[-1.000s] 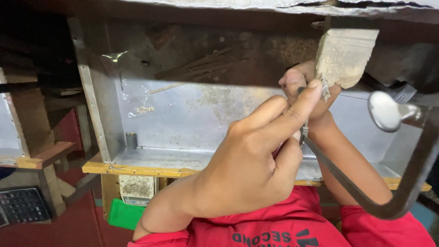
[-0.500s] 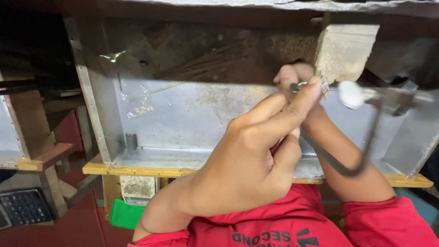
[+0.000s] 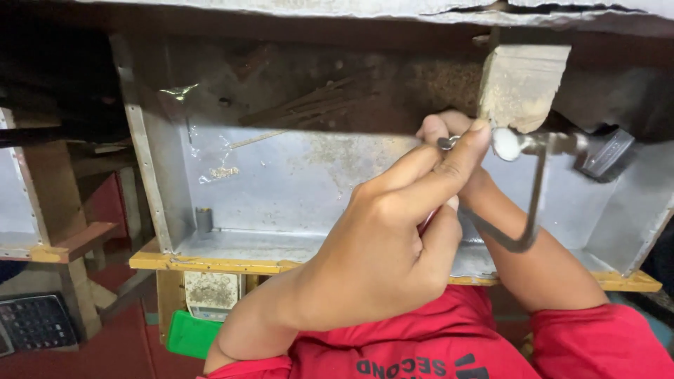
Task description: Using a jeweler's saw to cut a small piece of metal on a bench pin
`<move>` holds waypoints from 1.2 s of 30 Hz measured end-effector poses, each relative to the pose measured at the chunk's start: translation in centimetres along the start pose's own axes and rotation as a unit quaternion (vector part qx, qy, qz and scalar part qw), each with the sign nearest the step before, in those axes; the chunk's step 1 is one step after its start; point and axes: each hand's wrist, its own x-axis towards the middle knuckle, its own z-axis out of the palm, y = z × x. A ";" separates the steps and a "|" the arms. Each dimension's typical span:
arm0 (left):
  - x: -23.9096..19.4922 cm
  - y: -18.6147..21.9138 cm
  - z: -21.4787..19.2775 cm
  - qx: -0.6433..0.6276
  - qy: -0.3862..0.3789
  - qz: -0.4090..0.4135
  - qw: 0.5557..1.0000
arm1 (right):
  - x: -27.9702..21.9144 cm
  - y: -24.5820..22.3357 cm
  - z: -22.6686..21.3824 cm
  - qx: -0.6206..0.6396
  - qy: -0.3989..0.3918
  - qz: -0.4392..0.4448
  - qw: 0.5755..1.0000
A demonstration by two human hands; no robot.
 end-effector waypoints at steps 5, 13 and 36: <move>0.0 -0.2 0.2 0.001 -0.002 0.004 1.000 | 3.5 4.1 -1.8 0.218 0.016 -0.105 0.970; -0.1 -0.3 0.3 -0.005 0.003 0.006 1.000 | 5.0 6.9 0.0 0.300 -0.153 0.115 0.934; 0.0 -0.2 0.3 0.008 0.000 0.018 1.000 | 4.0 8.1 0.1 0.192 -0.042 -0.129 0.972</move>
